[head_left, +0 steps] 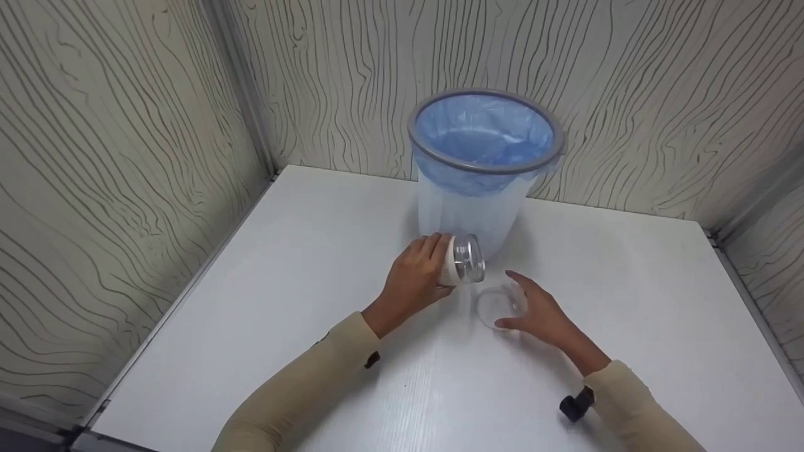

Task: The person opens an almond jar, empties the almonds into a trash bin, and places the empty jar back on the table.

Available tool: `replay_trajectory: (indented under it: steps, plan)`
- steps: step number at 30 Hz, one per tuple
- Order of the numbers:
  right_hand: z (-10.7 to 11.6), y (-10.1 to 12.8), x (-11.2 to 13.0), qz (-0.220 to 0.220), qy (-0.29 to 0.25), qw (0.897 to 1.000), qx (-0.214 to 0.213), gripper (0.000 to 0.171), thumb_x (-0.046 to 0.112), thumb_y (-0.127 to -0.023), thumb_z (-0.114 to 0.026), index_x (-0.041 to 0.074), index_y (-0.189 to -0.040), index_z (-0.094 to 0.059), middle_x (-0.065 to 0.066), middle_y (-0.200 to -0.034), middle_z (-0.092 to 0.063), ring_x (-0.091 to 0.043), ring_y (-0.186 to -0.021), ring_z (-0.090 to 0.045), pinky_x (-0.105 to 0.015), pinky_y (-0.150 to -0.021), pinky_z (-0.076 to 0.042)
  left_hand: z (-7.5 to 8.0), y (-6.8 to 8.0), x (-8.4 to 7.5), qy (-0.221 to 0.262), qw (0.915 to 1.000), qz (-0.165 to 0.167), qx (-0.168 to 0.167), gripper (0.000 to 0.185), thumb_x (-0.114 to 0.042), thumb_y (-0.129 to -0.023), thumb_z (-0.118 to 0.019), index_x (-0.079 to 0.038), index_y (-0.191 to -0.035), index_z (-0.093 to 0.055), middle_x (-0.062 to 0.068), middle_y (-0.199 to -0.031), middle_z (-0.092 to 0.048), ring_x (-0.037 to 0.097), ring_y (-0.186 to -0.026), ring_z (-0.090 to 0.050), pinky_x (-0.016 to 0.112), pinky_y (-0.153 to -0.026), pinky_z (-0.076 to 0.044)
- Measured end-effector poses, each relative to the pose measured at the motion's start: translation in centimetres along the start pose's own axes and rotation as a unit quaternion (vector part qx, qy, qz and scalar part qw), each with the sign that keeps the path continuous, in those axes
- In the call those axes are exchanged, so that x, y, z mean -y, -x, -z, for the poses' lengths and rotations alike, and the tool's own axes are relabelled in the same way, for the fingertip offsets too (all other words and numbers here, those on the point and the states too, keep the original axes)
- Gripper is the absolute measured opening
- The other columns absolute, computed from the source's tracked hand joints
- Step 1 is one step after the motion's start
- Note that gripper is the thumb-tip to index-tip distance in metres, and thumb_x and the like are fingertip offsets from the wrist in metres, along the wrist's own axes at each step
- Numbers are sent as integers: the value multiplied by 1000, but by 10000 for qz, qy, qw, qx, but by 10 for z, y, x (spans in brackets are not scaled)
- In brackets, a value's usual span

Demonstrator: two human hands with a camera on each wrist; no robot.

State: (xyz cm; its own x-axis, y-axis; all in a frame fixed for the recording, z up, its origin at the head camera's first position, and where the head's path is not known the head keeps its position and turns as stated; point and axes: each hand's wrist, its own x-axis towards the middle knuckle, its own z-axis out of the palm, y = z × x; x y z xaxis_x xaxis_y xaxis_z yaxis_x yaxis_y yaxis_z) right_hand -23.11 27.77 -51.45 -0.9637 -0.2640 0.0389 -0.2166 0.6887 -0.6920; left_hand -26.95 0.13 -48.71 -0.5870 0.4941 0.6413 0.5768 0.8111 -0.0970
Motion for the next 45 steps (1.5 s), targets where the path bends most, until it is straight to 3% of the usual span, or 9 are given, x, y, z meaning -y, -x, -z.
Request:
replay_trajectory:
  steps: [7,13,16,30,40,45]
  plan:
    - [27,-6,10,24,142,9999,-83,96,19,-82,-85,-3,-156,-28,-29,-160,-28,-50,-144,-29,-63,-113,-33,2,1,2,139,9999,49,54,90,-45,-70,-90,-1,-140,-53,12,-129,-63,26,-115,-63,34,-102,-52]
    - [48,-14,17,-42,226,9992,-335,80,1,-90,-70,-4,-156,-27,-29,-160,-27,-49,-146,-27,-61,-114,-32,0,1,1,153,9999,37,46,89,-45,-71,-89,-2,-140,-53,11,-129,-63,26,-116,-63,35,-102,-52]
    - [59,-18,22,-115,221,9984,-510,75,0,-91,-66,-5,-156,-27,-29,-160,-27,-49,-147,-25,-60,-115,-32,0,1,0,154,9999,30,17,88,-45,-72,-89,-2,-140,-53,11,-129,-63,26,-116,-63,35,-102,-52]
    - [115,-33,47,125,-324,9843,-1732,53,17,-106,-50,-1,-154,-37,-25,-157,-37,-43,-147,-32,-57,-115,-33,2,2,4,181,9998,57,-32,89,-43,-71,-90,-2,-140,-52,12,-128,-63,26,-114,-63,34,-100,-53]
    - [134,-41,60,276,-733,9746,-2099,55,32,-110,-34,2,-156,-33,-18,-161,-35,-36,-149,-29,-52,-120,-27,5,5,3,129,9998,128,104,92,-45,-71,-90,-2,-142,-51,12,-131,-62,27,-116,-63,35,-100,-53]
    - [144,-46,68,235,-844,9680,-2351,60,39,-110,-30,5,-159,-26,-14,-165,-28,-29,-153,-22,-43,-124,-19,4,5,4,153,9998,110,52,91,-45,-70,-90,-2,-141,-52,12,-130,-63,27,-116,-63,35,-100,-53]
